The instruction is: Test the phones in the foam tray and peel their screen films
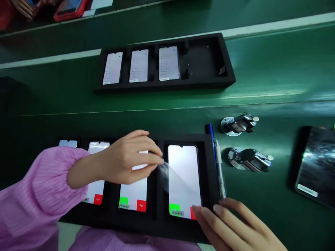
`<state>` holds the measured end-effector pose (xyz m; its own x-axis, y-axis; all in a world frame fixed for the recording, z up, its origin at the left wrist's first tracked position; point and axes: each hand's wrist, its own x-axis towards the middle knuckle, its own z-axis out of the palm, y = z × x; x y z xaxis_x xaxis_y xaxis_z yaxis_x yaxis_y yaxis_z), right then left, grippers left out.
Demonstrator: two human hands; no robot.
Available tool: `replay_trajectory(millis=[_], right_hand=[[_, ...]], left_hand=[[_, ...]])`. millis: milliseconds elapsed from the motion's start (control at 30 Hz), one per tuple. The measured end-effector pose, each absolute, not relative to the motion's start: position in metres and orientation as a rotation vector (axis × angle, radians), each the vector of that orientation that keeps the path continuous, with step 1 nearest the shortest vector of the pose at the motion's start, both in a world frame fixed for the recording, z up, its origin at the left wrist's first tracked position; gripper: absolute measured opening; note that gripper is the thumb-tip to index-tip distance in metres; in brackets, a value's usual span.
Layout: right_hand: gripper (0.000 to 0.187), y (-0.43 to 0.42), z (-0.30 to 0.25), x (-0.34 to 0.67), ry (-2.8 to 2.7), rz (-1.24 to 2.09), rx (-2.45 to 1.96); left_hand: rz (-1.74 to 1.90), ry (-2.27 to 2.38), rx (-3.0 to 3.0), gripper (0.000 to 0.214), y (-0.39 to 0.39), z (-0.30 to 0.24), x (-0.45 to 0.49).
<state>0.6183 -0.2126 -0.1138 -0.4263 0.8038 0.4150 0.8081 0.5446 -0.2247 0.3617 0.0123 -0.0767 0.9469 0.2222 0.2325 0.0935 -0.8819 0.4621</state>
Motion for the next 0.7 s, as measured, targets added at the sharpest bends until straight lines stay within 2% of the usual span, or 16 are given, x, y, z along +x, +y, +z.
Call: replay_trajectory(millis=[133,233,400,700], right_hand=[[0.023,-0.161,-0.115,0.622,-2.1,0.227,-1.285],[0.017,-0.126,-0.116,0.625,-1.783,0.395,-1.517],[0.014,-0.114,-0.108,0.624,-1.402,0.584,-1.778],[0.015,-0.139,-0.114,0.613,-1.311,0.631,-1.682]], left_hand=[[0.284,0.747,2.84,0.022,0.016,-0.08,0.331],[0.203,1.017,2.869,0.029,0.013,-0.084,0.306],[0.207,1.026,2.84,0.026,0.013,-0.101,0.294],[0.443,0.875,2.782,0.025,0.014,-0.092,0.3]])
